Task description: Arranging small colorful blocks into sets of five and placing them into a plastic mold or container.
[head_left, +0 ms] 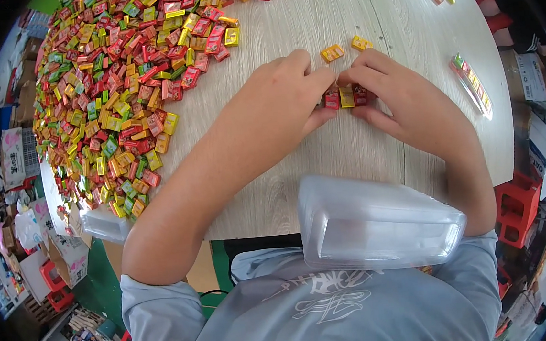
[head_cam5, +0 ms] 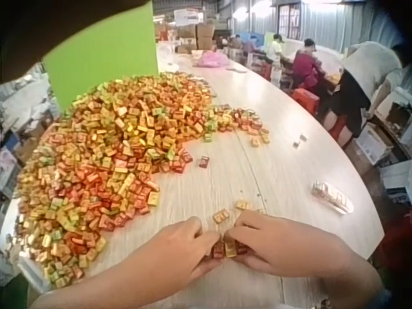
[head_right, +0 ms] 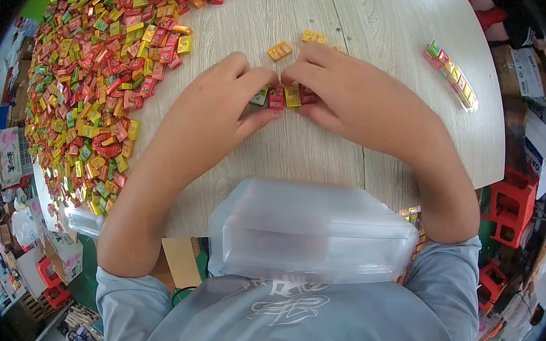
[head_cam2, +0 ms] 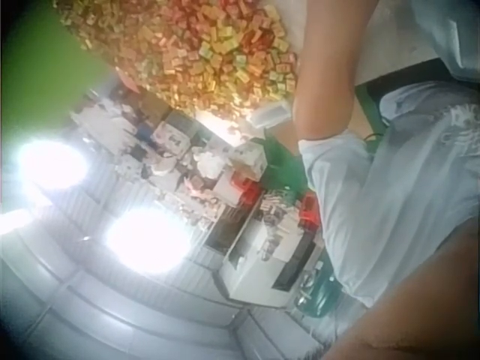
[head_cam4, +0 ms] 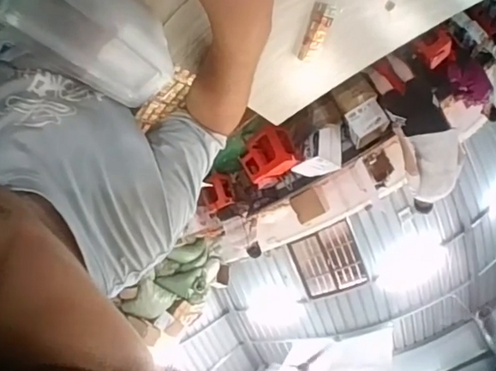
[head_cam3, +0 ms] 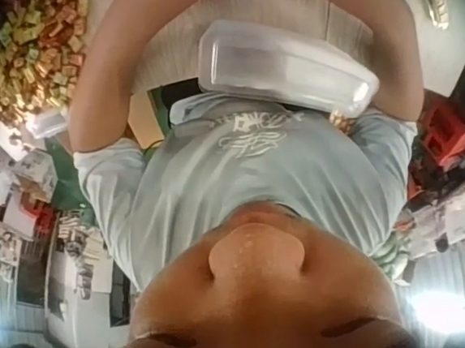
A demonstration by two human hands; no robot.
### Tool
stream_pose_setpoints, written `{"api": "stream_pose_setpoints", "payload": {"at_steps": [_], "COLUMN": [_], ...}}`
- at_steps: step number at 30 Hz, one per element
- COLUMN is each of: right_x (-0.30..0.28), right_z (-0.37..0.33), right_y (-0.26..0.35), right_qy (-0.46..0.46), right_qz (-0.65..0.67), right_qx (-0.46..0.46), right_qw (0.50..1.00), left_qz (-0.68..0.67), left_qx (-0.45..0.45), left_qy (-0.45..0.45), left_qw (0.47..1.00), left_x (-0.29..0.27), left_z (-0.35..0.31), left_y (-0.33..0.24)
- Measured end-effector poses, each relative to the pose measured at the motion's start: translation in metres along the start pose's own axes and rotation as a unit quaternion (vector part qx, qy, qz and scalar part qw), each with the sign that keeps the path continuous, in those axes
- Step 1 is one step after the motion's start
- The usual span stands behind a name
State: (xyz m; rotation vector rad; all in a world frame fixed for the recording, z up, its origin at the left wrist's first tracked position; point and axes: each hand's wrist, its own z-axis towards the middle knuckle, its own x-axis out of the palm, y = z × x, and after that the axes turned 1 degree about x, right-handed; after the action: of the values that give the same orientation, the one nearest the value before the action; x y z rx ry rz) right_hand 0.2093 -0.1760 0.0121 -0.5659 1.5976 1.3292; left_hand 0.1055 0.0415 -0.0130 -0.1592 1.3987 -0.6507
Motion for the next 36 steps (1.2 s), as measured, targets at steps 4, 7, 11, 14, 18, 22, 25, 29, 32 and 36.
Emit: {"api": "stream_pose_setpoints", "payload": {"at_steps": [4,7,11,14,18,22,25,29,32,36], "right_x": [0.002,-0.002,-0.029,-0.045,-0.037,-0.031,-0.038,-0.035,-0.027,-0.015], "right_z": [0.0,0.002,-0.005,-0.013,-0.009,-0.007,-0.014,-0.021,-0.013,-0.009], "right_y": [0.0,-0.001,-0.025,-0.06,-0.077,-0.066,-0.056,-0.039,-0.026,-0.02], "right_qy": [0.002,0.007,-0.053,-0.087,-0.042,-0.048,-0.025,0.0,-0.032,-0.072], "right_qz": [-0.014,-0.008,0.055,-0.043,-0.029,-0.013,-0.023,-0.026,-0.041,-0.052], "right_qx": [0.007,0.005,0.053,0.09,0.055,0.043,0.104,0.196,0.213,0.2], "right_qw": [1.0,1.0,0.996,0.991,0.997,0.998,0.994,0.98,0.976,0.976], "left_qz": [-0.019,-0.046,-0.04,-0.067,-0.027,0.0,0.01,0.029,0.067,0.069], "left_qx": [-0.019,0.021,0.035,0.043,-0.022,-0.039,0.013,0.036,0.051,0.054], "left_qy": [-0.029,-0.023,0.0,-0.005,-0.046,-0.093,-0.112,-0.084,-0.07,-0.067], "left_qw": [0.999,0.998,0.999,0.997,0.998,0.995,0.994,0.995,0.994,0.994], "left_x": [-0.004,-0.004,-0.006,-0.006,-0.012,-0.005,0.004,0.005,0.007,0.006], "left_z": [0.001,0.0,0.002,0.007,0.011,0.022,0.027,0.029,0.028,0.027], "left_y": [-0.003,0.003,0.008,0.015,0.033,0.041,0.038,0.029,0.03,0.029]}}
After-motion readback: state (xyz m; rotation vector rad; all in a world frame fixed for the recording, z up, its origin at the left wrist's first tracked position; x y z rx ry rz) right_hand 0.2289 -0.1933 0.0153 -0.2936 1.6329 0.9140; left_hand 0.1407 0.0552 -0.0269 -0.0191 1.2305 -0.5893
